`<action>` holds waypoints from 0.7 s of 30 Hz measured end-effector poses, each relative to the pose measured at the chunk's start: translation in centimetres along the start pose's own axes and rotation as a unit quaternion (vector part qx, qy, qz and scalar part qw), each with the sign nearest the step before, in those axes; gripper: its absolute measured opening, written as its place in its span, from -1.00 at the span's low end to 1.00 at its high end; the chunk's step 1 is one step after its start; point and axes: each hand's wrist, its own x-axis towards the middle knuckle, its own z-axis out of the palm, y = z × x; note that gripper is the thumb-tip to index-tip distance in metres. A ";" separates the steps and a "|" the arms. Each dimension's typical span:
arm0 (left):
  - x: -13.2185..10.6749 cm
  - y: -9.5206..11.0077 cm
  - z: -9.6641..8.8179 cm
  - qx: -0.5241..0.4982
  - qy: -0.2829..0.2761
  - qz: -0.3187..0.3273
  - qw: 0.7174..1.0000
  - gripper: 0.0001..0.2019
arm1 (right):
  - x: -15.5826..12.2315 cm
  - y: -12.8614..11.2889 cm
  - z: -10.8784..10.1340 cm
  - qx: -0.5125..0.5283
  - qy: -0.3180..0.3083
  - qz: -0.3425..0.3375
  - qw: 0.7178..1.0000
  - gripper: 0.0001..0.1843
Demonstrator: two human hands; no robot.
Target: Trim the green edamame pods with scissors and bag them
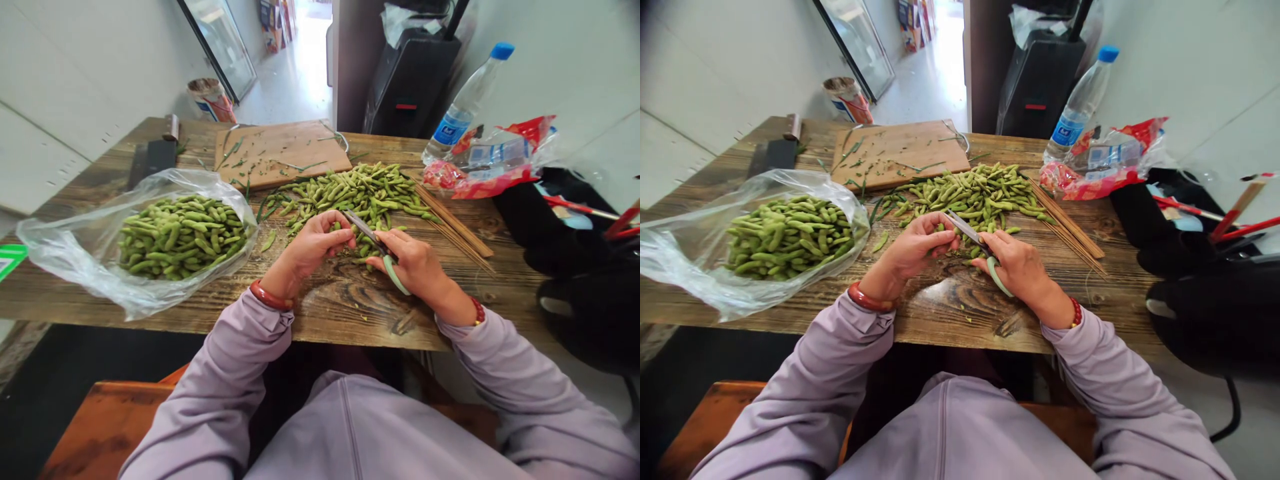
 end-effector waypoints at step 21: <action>0.8 0.2 -2.6 0.017 0.149 0.010 0.989 -0.87 | 0.0 1.0 0.0 0.029 0.035 0.032 0.998 -0.52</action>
